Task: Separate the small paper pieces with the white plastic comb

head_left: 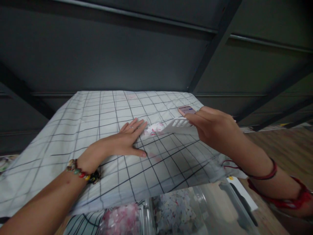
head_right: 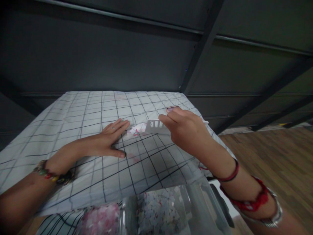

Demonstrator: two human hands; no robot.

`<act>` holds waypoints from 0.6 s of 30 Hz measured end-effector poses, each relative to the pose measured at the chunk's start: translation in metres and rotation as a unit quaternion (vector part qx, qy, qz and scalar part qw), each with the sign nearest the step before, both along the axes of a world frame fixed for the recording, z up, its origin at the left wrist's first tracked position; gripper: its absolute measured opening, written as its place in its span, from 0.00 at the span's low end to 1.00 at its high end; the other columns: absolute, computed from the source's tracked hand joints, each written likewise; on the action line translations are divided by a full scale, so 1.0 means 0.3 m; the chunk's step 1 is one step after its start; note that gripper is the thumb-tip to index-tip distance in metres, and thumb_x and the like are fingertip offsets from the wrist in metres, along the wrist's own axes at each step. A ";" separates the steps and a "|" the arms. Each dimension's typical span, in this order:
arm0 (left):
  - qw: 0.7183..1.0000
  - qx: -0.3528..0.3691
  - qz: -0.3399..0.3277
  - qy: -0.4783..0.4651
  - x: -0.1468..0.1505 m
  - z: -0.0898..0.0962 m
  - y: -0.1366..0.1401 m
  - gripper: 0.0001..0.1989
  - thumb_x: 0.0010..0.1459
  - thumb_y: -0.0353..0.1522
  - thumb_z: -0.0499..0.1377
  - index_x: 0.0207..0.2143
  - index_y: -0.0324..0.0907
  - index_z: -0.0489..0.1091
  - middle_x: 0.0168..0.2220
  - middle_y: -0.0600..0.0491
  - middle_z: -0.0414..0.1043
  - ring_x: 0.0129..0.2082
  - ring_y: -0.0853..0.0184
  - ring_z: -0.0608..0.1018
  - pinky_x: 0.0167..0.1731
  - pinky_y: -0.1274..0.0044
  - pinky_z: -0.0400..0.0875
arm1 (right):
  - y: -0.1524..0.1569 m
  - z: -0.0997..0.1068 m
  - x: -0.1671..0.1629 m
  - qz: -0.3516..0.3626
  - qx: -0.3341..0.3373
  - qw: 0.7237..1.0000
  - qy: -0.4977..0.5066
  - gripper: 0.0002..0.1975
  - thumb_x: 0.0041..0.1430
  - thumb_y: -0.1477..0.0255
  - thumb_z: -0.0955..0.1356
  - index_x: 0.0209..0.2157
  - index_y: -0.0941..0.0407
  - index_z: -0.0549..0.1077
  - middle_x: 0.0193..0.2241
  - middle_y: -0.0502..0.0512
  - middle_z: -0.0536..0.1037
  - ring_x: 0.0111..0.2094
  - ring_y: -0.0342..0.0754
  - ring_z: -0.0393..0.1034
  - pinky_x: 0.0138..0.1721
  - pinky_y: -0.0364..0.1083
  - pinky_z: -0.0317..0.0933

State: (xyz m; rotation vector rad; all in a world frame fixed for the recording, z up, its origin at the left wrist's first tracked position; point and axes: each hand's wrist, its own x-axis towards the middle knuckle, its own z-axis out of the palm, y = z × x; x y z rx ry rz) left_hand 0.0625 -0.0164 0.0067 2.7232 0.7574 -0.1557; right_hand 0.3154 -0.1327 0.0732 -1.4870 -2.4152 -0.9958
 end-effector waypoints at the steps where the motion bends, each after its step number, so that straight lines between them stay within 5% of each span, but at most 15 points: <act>1: 1.000 -0.002 0.002 0.002 0.001 0.000 -0.001 0.53 0.50 0.56 0.53 0.64 0.36 0.29 0.65 0.37 0.23 0.62 0.49 0.30 0.57 0.59 0.34 | 0.002 -0.002 0.003 -0.006 0.000 1.000 0.005 0.13 0.48 0.85 0.59 0.31 0.58 0.70 0.21 0.51 0.67 0.26 0.46 0.59 0.27 0.43 0.51; 12: 1.000 -0.008 -0.010 -0.026 -0.004 -0.002 0.002 0.52 0.50 0.56 0.54 0.64 0.42 0.27 0.65 0.41 0.25 0.62 0.49 0.31 0.57 0.59 0.33 | -0.006 -0.008 0.006 0.028 -0.015 0.999 0.018 0.15 0.50 0.85 0.58 0.35 0.57 0.69 0.22 0.51 0.68 0.25 0.45 0.59 0.27 0.44 0.54; 18: 1.000 -0.013 0.003 0.000 0.001 0.009 -0.001 0.54 0.50 0.55 0.55 0.64 0.36 0.28 0.65 0.38 0.23 0.62 0.50 0.30 0.58 0.60 0.33 | -0.012 -0.004 -0.013 0.064 0.014 0.997 0.027 0.15 0.50 0.85 0.58 0.36 0.57 0.69 0.22 0.51 0.69 0.25 0.45 0.60 0.27 0.43 0.54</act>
